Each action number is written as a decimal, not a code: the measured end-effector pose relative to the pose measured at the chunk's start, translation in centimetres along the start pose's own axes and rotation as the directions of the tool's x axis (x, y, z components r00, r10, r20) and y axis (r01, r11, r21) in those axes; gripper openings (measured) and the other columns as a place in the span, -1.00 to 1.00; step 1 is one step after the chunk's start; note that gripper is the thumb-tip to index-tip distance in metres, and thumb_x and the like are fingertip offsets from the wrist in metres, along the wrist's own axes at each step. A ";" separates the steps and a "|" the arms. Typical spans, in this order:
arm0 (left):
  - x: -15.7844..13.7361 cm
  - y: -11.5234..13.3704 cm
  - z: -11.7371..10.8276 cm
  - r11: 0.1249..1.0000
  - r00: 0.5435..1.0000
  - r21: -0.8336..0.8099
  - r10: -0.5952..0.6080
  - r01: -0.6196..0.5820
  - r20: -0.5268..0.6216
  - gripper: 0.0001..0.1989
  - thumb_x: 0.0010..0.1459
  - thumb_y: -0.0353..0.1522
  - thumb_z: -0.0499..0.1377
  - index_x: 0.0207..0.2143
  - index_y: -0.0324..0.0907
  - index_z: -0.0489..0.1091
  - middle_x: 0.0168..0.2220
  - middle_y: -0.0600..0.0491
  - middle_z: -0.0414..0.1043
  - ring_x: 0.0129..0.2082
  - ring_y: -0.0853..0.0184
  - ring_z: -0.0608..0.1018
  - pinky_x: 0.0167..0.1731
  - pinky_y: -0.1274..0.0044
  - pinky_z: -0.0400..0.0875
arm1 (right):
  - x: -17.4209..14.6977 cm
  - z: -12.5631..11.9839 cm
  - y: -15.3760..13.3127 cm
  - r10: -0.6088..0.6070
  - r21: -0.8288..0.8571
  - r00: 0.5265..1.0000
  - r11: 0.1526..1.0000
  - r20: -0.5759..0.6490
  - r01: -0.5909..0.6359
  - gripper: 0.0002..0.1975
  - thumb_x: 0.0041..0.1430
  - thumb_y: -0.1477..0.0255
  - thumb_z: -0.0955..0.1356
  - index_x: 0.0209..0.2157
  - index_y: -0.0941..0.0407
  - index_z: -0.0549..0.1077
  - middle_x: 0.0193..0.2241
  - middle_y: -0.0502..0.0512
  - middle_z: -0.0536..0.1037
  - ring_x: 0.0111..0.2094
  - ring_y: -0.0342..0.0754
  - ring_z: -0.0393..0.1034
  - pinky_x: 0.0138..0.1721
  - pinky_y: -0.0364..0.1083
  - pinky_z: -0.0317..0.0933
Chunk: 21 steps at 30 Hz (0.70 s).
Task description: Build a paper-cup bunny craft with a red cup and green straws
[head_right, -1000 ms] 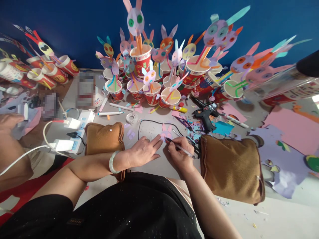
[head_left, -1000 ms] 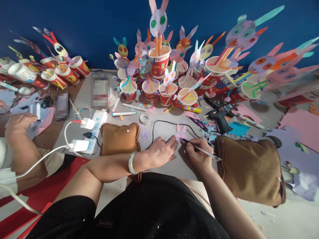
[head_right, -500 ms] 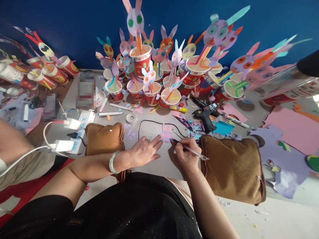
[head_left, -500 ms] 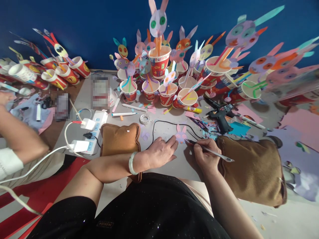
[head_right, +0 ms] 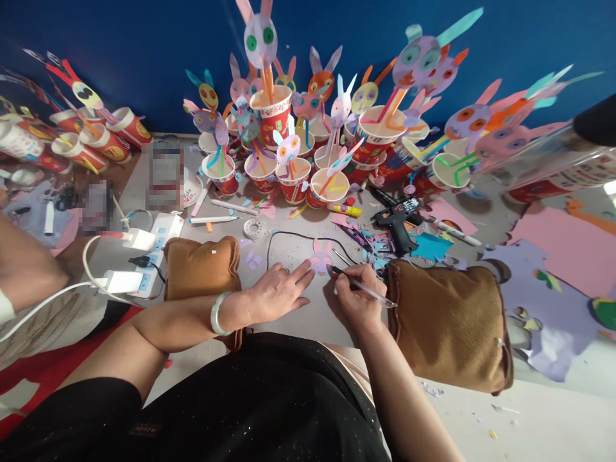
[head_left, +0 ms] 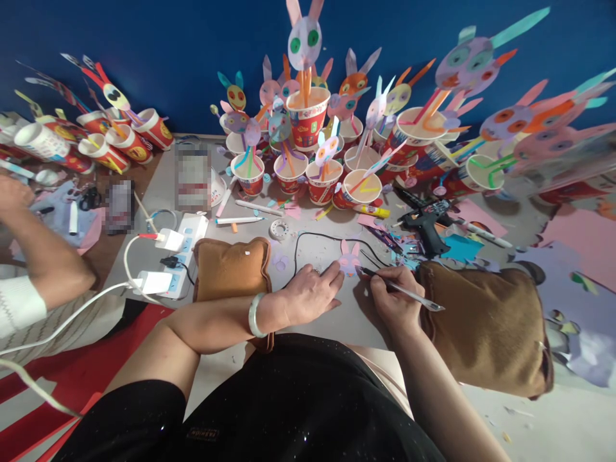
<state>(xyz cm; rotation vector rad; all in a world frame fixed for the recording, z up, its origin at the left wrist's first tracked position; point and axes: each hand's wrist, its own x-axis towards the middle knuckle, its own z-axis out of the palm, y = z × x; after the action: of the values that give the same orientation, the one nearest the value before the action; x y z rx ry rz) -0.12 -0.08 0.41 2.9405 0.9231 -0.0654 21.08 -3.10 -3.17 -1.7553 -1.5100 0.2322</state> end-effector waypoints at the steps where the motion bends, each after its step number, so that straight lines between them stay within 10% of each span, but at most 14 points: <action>1: 0.0 0.0 0.0 1.000 1.000 -0.002 0.001 -0.001 -0.002 -0.44 0.36 -0.09 0.05 0.24 -0.28 0.27 0.32 -0.24 0.21 -0.35 0.34 0.56 -0.26 0.41 0.32 | 0.0 0.0 0.0 0.001 0.005 1.000 1.000 0.001 -0.001 -0.90 0.05 0.36 0.34 -0.48 0.05 0.34 -0.58 0.00 0.52 -0.57 -0.06 0.40 -0.46 -0.08 0.25; 21: 0.0 0.0 -0.1 1.000 1.000 -0.002 0.002 -0.002 -0.010 -0.43 0.35 -0.09 0.06 0.23 -0.29 0.27 0.30 -0.25 0.23 -0.37 0.34 0.56 -0.27 0.41 0.31 | -0.1 0.0 0.0 -0.003 -0.007 1.000 1.000 -0.008 0.003 -0.93 0.03 0.39 0.33 -0.47 0.05 0.33 -0.58 -0.02 0.50 -0.57 -0.06 0.39 -0.46 -0.09 0.25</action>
<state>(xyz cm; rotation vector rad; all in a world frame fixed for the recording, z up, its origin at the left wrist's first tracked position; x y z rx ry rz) -0.12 -0.07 0.48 2.9429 0.9205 -0.0491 21.08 -3.16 -3.20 -1.7577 -1.5093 0.2188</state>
